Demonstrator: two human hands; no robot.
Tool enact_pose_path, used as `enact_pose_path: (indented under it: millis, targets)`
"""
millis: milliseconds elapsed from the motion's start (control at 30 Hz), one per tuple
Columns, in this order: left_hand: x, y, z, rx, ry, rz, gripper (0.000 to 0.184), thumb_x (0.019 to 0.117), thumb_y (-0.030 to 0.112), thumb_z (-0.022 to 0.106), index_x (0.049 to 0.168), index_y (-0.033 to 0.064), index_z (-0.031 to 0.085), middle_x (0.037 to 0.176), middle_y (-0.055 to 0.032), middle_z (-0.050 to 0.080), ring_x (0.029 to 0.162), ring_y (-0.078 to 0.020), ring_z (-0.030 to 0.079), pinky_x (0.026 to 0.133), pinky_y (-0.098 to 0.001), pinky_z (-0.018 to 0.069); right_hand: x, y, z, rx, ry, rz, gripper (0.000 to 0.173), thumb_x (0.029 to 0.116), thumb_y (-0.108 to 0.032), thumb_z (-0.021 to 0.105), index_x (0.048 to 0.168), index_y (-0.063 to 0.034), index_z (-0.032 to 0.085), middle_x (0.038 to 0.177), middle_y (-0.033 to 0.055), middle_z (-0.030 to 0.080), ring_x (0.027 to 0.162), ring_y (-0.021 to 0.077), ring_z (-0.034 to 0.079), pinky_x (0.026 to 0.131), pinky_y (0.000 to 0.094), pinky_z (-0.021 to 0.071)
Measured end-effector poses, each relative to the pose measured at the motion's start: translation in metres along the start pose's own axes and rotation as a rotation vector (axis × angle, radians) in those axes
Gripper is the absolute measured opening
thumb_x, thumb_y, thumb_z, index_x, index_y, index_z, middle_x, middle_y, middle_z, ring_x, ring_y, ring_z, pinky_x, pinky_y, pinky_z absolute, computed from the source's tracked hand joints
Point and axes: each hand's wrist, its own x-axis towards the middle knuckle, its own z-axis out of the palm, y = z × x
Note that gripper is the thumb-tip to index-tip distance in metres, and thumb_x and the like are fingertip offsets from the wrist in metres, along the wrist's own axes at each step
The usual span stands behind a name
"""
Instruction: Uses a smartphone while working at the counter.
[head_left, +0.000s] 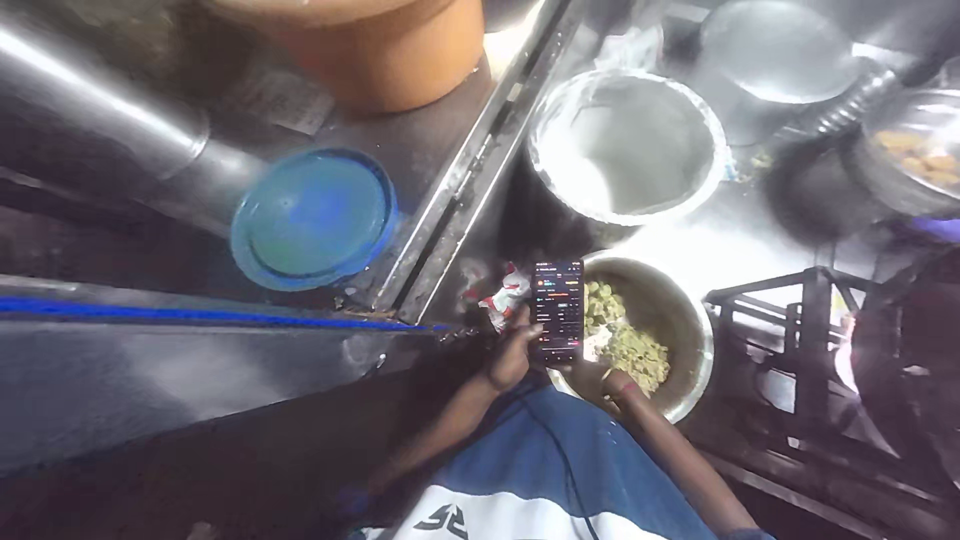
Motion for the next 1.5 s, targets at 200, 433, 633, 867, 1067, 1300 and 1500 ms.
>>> enact_pose_path:
  millis: [200,433,633,867,1067,1300,1500]
  targets:
    - [0.002,-0.006,-0.005,-0.015,-0.030,0.007,0.066,0.0948,0.018,0.045,0.156,0.0065,0.022,0.136,-0.0119,0.059,0.117,-0.0228,0.064,0.095,-0.0458,0.0578,-0.011,0.043,-0.015,0.315,-0.080,-0.161,0.027,0.1010,-0.017,0.060,0.119,0.0021,0.068,0.100,0.0168,0.069,0.088,0.0242,0.066,0.085,0.0469,0.0541]
    - [0.003,-0.007,-0.009,-0.095,-0.131,0.015,0.075,0.0897,0.002,0.051,0.157,0.0110,0.018,0.134,-0.0175,0.059,0.108,-0.0326,0.069,0.082,-0.0517,0.0625,-0.042,0.057,-0.004,1.077,0.625,-0.009,0.027,0.1066,-0.022,0.046,0.108,-0.0022,0.064,0.081,0.0000,0.063,0.068,0.0055,0.059,0.063,0.0259,0.0541]
    - [0.005,-0.005,-0.007,-0.080,-0.135,0.011,0.076,0.0889,0.001,0.052,0.156,0.0093,0.017,0.133,-0.0178,0.060,0.107,-0.0313,0.069,0.082,-0.0494,0.0629,-0.049,0.069,0.010,1.209,0.775,-0.050,0.016,0.0975,-0.002,0.052,0.101,0.0008,0.068,0.081,0.0015,0.071,0.068,0.0053,0.065,0.065,0.0247,0.0580]
    - [-0.004,0.000,0.001,-0.011,-0.010,0.097,0.050,0.0969,0.017,0.052,0.143,0.0011,0.040,0.121,-0.0039,0.067,0.110,-0.0116,0.066,0.098,-0.0346,0.0557,-0.050,0.061,0.006,0.719,0.831,0.184,0.028,0.0826,-0.016,0.083,0.094,0.0047,0.069,0.082,0.0127,0.066,0.075,0.0208,0.062,0.074,0.0451,0.0539]
    - [-0.004,-0.011,-0.008,0.067,-0.027,0.132,0.095,0.0881,0.061,0.067,0.162,0.0220,0.021,0.147,-0.0050,0.053,0.125,-0.0159,0.059,0.103,-0.0386,0.0533,-0.049,0.073,-0.002,0.416,0.411,0.226,0.046,0.0952,-0.032,0.071,0.124,0.0021,0.063,0.115,0.0249,0.067,0.109,0.0390,0.065,0.098,0.0603,0.0496]
    - [0.001,0.000,0.003,0.144,0.031,0.114,0.051,0.0936,0.020,0.052,0.144,0.0142,0.044,0.127,-0.0037,0.061,0.107,-0.0133,0.064,0.090,-0.0343,0.0571,-0.027,0.053,-0.031,0.207,0.488,0.353,0.050,0.0996,-0.016,0.061,0.144,0.0039,0.051,0.142,0.0290,0.055,0.132,0.0429,0.054,0.110,0.0590,0.0433]
    - [0.011,0.009,0.004,0.328,0.080,0.128,0.032,0.0942,0.011,0.044,0.124,0.0106,0.055,0.112,-0.0035,0.063,0.095,-0.0118,0.063,0.081,-0.0314,0.0548,0.028,0.021,-0.019,-0.174,0.041,0.311,0.038,0.0886,-0.026,0.075,0.120,-0.0050,0.071,0.129,0.0265,0.064,0.124,0.0497,0.056,0.098,0.0739,0.0430]
